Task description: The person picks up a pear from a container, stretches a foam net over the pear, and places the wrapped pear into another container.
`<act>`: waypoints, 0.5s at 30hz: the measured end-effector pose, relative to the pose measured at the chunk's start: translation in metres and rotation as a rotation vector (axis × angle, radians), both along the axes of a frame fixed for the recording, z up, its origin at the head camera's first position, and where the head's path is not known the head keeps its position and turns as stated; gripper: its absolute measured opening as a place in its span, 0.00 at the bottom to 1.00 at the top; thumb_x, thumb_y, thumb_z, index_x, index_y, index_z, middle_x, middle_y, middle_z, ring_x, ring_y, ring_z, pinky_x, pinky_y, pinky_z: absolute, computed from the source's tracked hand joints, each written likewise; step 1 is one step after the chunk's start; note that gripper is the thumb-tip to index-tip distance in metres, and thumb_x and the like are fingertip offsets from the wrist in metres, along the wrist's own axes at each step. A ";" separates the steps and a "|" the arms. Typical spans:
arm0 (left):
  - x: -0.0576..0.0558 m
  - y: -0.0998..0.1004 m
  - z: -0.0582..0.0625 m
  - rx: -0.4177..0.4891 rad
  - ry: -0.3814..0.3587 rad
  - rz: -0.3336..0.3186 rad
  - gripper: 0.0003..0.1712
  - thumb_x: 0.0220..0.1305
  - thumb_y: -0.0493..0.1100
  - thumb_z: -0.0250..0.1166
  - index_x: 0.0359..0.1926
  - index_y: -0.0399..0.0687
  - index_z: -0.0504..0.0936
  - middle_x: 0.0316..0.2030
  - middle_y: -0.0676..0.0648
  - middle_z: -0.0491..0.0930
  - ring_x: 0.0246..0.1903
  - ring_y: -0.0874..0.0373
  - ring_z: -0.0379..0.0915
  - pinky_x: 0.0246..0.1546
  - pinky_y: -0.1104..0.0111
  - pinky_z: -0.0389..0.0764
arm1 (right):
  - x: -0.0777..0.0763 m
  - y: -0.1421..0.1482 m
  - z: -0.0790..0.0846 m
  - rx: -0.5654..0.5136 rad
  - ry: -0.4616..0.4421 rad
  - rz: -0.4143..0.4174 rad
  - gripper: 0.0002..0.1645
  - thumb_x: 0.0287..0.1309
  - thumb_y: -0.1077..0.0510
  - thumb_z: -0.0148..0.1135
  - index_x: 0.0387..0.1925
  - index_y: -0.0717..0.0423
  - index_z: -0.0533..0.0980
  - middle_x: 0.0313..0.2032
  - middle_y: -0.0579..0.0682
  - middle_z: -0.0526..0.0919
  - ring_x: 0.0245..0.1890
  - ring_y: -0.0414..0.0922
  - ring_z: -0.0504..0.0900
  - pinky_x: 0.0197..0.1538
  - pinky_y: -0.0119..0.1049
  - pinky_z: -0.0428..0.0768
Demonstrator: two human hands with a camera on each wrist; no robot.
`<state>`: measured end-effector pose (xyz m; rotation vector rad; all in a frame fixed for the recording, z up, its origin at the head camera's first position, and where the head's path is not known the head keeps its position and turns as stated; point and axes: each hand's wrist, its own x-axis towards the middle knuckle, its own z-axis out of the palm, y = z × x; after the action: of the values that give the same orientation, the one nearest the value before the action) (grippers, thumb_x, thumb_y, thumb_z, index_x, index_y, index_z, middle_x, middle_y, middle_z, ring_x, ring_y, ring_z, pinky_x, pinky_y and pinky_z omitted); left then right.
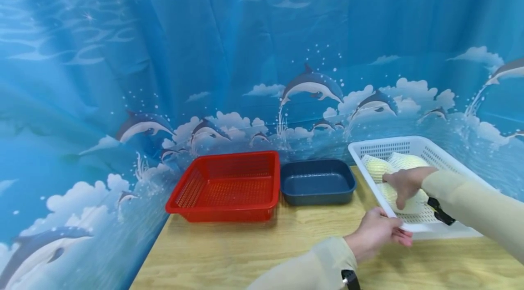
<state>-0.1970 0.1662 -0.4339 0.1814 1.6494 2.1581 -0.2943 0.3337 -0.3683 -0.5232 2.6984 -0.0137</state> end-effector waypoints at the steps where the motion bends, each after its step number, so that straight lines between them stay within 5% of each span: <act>1: 0.000 0.000 0.000 0.000 -0.002 0.002 0.06 0.62 0.25 0.59 0.35 0.34 0.71 0.25 0.28 0.83 0.34 0.25 0.82 0.27 0.62 0.86 | 0.000 0.000 0.000 0.003 0.006 0.003 0.45 0.37 0.54 0.78 0.57 0.67 0.69 0.46 0.65 0.81 0.47 0.63 0.81 0.52 0.63 0.78; 9: 0.000 0.002 0.000 -0.005 -0.009 0.012 0.08 0.62 0.25 0.60 0.34 0.36 0.69 0.25 0.28 0.83 0.31 0.28 0.83 0.26 0.61 0.86 | 0.005 0.000 0.007 -0.018 0.059 0.005 0.55 0.37 0.53 0.80 0.65 0.74 0.65 0.58 0.74 0.75 0.56 0.71 0.75 0.56 0.65 0.75; 15: -0.003 -0.009 0.003 -0.067 0.011 0.009 0.07 0.62 0.32 0.63 0.33 0.36 0.72 0.22 0.32 0.83 0.27 0.32 0.84 0.22 0.63 0.85 | 0.018 -0.010 0.023 -0.114 0.130 0.030 0.41 0.54 0.58 0.68 0.66 0.72 0.66 0.61 0.75 0.72 0.59 0.71 0.73 0.57 0.64 0.75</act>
<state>-0.1997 0.1571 -0.4306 0.1663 1.7291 2.1087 -0.2768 0.3240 -0.3450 -0.6188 2.8288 -0.1303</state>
